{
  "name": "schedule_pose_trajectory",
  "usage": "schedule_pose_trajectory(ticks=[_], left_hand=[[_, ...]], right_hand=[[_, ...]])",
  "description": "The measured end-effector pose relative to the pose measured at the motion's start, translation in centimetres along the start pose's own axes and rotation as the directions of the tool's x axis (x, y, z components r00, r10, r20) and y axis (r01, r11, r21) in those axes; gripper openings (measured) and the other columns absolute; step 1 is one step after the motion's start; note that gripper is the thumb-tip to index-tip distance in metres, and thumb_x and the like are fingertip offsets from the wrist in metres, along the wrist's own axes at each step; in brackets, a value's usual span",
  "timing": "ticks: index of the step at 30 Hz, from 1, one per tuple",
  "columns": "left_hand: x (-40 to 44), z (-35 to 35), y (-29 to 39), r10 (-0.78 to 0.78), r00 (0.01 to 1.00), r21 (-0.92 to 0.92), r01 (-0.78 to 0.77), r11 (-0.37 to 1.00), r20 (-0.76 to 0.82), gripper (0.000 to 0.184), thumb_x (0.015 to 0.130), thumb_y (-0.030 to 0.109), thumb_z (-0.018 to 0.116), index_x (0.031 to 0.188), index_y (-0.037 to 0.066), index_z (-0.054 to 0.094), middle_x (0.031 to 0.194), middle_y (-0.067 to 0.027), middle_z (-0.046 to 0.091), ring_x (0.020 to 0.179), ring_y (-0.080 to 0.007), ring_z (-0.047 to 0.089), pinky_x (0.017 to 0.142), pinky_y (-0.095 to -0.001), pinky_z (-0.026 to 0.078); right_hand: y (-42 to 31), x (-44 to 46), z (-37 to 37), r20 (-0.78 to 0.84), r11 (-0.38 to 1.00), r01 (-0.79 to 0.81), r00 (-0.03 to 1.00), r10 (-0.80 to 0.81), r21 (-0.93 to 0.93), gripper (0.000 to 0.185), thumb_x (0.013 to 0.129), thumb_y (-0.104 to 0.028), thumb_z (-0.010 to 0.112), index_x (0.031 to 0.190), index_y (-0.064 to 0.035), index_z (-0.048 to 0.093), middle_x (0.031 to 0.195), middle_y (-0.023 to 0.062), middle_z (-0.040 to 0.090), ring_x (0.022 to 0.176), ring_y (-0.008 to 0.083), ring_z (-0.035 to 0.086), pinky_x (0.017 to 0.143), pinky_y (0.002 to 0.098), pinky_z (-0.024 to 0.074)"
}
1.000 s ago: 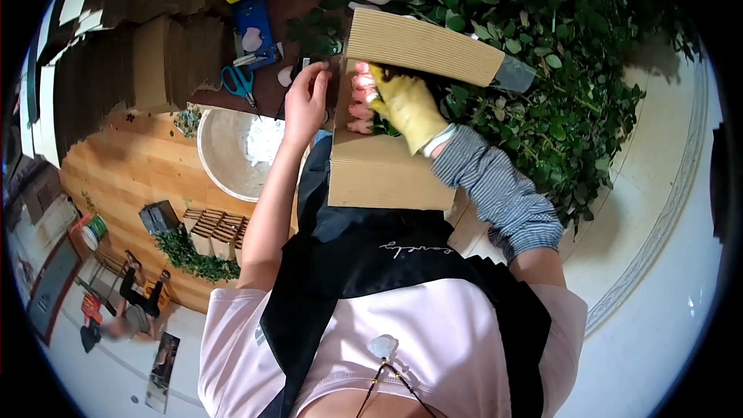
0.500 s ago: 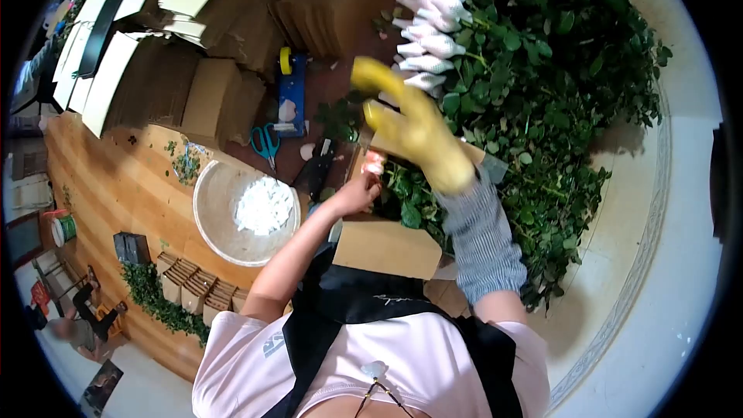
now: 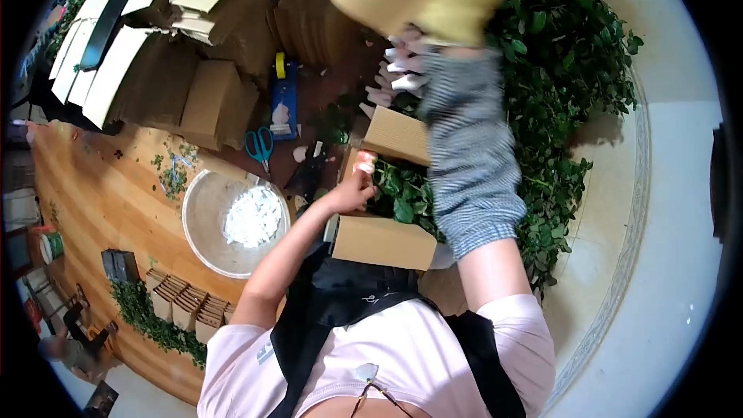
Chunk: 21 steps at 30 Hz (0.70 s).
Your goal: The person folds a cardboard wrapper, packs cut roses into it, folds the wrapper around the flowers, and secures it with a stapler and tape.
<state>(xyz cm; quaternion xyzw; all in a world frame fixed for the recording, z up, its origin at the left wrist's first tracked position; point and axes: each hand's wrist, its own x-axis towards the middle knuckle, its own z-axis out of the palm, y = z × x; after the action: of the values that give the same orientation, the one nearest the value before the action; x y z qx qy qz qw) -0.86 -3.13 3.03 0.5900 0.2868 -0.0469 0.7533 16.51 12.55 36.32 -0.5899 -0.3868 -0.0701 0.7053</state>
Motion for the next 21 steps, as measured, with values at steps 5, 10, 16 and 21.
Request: schedule_pose_trajectory(ticks=[5,10,16,21], left_hand=[[-1.0,-1.3,0.3,-0.009,0.992,-0.117,0.024,0.993,0.127,0.05,0.101,0.045,0.058,0.119,-0.001,0.052,0.095,-0.0038,0.056,0.078,-0.0099,0.058,0.068,-0.0288,0.056],[-3.4,-3.0,4.6,-0.127,0.976,-0.183,0.159,0.97,0.175,0.075,0.105,0.06,0.029,0.15,0.001,0.039,0.141,-0.0121,0.055,0.123,-0.0185,0.055,0.106,-0.0325,0.043],[-1.1,-3.2,1.0,-0.114,0.993,0.278,0.116,0.954,-0.023,0.052,0.104,0.044,0.052,0.11,-0.006,0.067,0.094,-0.0032,0.069,0.084,-0.0107,0.058,0.077,-0.0283,0.05],[-1.6,-2.5,-2.7,0.042,0.882,0.195,0.057,0.979,-0.47,0.055,0.085,0.049,0.076,0.072,-0.004,0.068,0.061,-0.0134,0.066,0.059,-0.0192,0.065,0.056,-0.0352,0.048]], right_hand=[[-12.0,-3.5,-14.3,0.482,0.681,0.587,0.793,-0.373,-0.438,0.027,0.101,-0.029,0.056,0.086,-0.0087,0.066,0.074,0.0026,0.068,0.067,0.0137,0.065,0.055,0.0306,0.0505],[-2.1,-16.2,-19.1,0.977,0.739,0.655,0.214,0.016,-0.156,0.015,0.089,-0.019,0.057,0.086,-0.012,0.07,0.085,0.0047,0.07,0.079,0.0223,0.067,0.073,0.0376,0.0523],[8.4,-26.6,-19.7,0.853,0.783,0.444,-0.076,0.516,-0.434,0.032,0.09,-0.037,0.065,0.113,-0.0141,0.067,0.11,0.0071,0.072,0.101,0.0256,0.068,0.089,0.0424,0.0531],[8.6,-23.0,-24.2,0.934,0.935,0.093,0.143,0.327,-0.342,0.071,0.085,-0.046,0.072,0.142,-0.0109,0.05,0.143,0.015,0.054,0.132,0.0322,0.052,0.112,0.0431,0.0411]])
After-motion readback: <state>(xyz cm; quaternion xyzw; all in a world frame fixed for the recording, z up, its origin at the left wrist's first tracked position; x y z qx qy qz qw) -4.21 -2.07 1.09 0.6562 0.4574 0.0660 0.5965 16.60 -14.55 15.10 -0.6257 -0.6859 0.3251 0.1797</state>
